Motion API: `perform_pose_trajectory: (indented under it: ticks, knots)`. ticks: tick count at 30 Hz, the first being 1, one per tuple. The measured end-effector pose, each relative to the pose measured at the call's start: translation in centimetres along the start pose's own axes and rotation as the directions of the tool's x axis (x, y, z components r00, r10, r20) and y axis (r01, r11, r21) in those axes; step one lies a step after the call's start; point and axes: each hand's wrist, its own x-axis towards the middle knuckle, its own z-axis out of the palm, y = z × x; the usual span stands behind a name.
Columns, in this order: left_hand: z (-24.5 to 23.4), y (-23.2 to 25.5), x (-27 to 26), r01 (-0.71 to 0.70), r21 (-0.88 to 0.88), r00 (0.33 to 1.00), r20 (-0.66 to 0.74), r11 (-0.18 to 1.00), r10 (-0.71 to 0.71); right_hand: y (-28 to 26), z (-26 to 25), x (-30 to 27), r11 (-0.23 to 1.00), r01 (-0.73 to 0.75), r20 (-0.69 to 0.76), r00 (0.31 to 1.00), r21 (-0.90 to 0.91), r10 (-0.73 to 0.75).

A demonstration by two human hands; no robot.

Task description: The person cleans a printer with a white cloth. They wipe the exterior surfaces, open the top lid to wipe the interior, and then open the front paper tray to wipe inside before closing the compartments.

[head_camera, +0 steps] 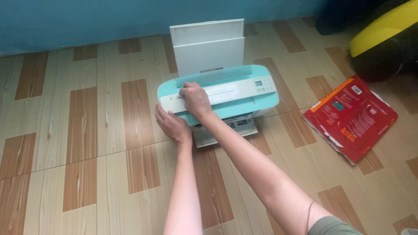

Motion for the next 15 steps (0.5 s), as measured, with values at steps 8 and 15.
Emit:
perform_pose_trajectory:
  ticks: [8,15]
  knots:
    - [-0.4,-0.1,0.0,0.041,-0.024,0.998,0.047,0.999,-0.039,0.1,3.5,4.4,0.998,-0.040,0.127,0.991,-0.038,0.045]
    - [0.3,-0.3,-0.4,0.083,-0.186,0.994,-0.057,0.979,-0.096,0.1,4.4,8.5,0.995,-0.021,0.411,0.911,0.102,-0.023]
